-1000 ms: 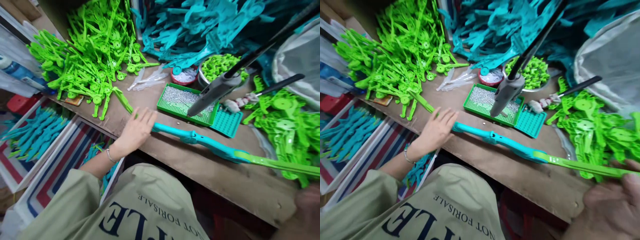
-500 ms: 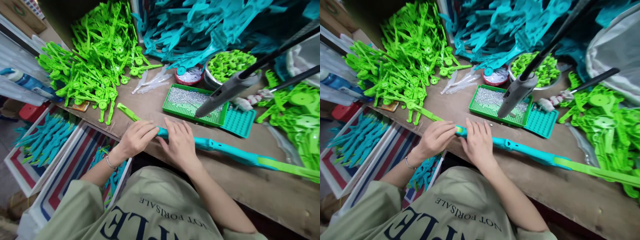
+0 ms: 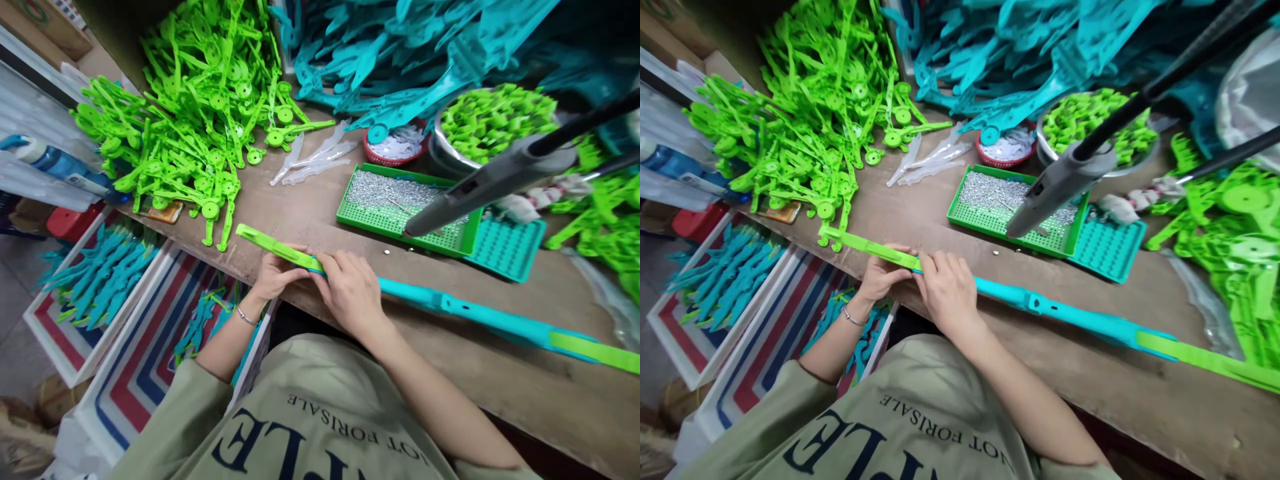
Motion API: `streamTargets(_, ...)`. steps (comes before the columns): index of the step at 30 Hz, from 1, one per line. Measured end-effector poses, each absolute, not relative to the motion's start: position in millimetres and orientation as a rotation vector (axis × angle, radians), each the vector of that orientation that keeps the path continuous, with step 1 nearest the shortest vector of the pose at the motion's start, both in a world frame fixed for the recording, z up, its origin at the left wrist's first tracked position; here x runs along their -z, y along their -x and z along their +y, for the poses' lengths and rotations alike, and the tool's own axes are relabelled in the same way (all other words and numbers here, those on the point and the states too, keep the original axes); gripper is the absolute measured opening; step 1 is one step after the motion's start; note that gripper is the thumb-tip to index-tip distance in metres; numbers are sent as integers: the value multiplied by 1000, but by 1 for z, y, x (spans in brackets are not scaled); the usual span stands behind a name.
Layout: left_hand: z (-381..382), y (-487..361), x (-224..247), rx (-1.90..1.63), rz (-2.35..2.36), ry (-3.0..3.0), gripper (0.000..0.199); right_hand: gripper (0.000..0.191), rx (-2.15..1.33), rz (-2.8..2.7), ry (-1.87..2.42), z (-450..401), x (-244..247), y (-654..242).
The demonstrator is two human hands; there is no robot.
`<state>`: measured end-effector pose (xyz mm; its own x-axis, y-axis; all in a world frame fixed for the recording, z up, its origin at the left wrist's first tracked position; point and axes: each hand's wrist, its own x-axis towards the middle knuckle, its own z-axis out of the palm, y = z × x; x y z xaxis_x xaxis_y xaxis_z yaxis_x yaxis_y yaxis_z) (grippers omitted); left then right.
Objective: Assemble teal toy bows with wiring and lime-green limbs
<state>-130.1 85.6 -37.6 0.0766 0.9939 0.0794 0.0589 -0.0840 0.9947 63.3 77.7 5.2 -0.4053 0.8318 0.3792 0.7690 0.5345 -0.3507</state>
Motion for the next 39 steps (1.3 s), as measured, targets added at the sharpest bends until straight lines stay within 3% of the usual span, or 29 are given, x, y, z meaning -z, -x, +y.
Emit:
streamTargets(12,89,122,34,-1223,1237,-1438,47,24,-112,-2233,1247,77,-1,-60)
streamTargets(17,89,142,23,-1360,1161,-1476,63,23,-259,-2192,1235,80,-10,-60)
streamTargets(20,89,154,10,-1413,1207,-1556,51,30,-405,-2042,1103,84,-15,-50)
streamTargets(25,90,156,-9,-1363,1255,-1634,39,16,-561,-1845,931,91,-14,-28)
streamTargets(36,95,143,-13,-1557,1090,-1505,18,13,-248,-1786,919,89,-9,-11)
streamTargets(39,95,146,-14,-1557,1029,-1516,21,10,-258,-1790,918,90,-9,-12)
